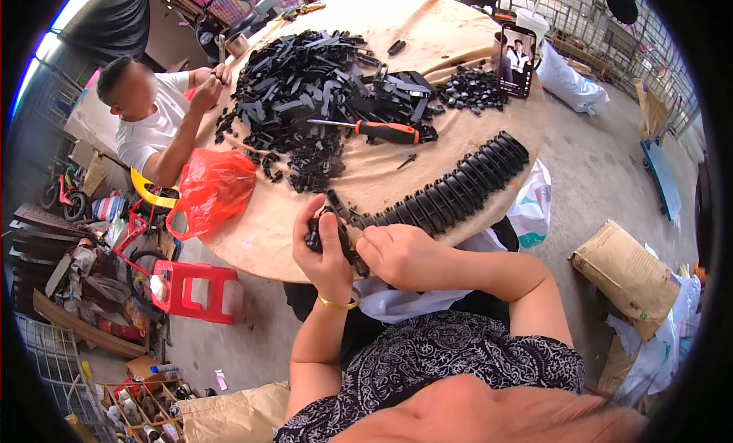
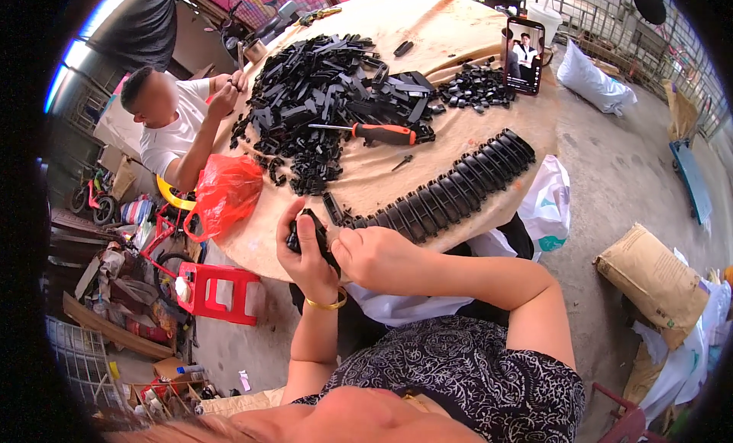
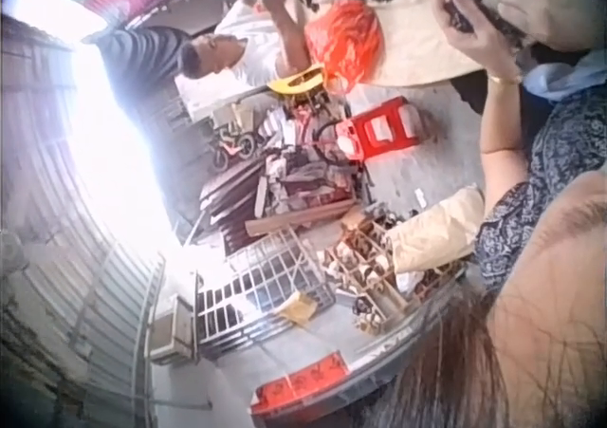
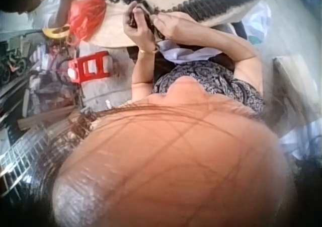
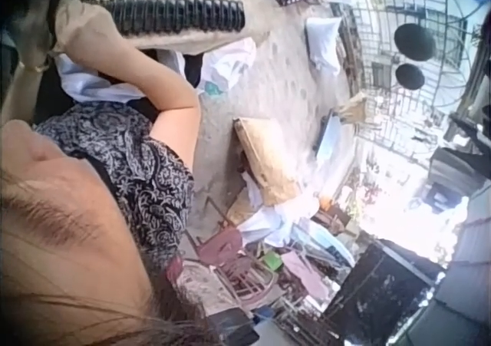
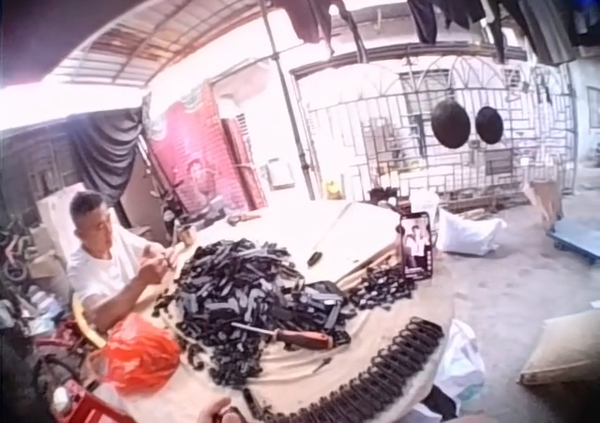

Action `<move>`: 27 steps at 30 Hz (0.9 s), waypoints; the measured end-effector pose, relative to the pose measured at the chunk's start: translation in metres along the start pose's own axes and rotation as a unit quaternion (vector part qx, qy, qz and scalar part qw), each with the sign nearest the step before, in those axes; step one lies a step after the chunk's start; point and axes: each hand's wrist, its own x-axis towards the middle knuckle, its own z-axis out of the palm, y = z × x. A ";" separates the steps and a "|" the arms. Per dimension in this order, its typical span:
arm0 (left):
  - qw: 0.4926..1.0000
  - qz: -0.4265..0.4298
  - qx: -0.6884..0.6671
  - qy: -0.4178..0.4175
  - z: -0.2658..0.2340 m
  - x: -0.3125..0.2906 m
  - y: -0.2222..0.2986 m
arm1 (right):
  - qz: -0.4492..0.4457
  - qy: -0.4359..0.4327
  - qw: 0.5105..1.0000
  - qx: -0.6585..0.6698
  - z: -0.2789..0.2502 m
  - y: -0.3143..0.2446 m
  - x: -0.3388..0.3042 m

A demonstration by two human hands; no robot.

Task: The person assembles small black components into units by hand, using a screwdriver and a metal rod.

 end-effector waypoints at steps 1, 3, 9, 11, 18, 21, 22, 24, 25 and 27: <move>1.000 0.006 -0.010 0.023 0.004 -0.001 0.000 | 0.013 -0.009 1.000 0.016 0.000 -0.002 -0.003; 1.000 0.003 -0.007 0.019 0.006 -0.001 0.001 | 0.032 -0.026 0.999 0.011 0.000 -0.008 -0.005; 0.993 -0.034 -0.103 0.053 0.009 -0.001 0.013 | 0.094 0.030 0.989 0.111 -0.003 -0.019 -0.005; 0.996 -0.032 -0.074 0.049 -0.001 -0.009 0.012 | 0.121 -0.004 0.974 0.191 -0.008 -0.010 -0.006; 0.801 0.287 0.257 -0.458 -0.021 -0.066 -0.021 | 0.203 0.054 0.965 0.157 -0.010 0.054 0.013; 0.737 0.246 0.334 -0.534 -0.021 -0.088 -0.070 | 0.136 -0.030 0.984 0.115 0.020 0.055 0.034; 0.723 0.238 0.375 -0.529 -0.022 -0.088 -0.083 | 0.134 -0.096 0.982 0.088 0.026 0.053 0.044; 0.730 0.251 0.420 -0.477 -0.028 -0.095 -0.115 | 0.130 -0.163 0.976 0.058 0.041 0.058 0.059; 0.730 0.254 0.417 -0.478 -0.026 -0.093 -0.110 | 0.132 -0.188 0.973 -0.005 0.048 0.066 0.062; 0.735 0.217 0.397 -0.504 -0.026 -0.090 -0.092 | 0.133 -0.214 0.965 -0.067 0.060 0.085 0.067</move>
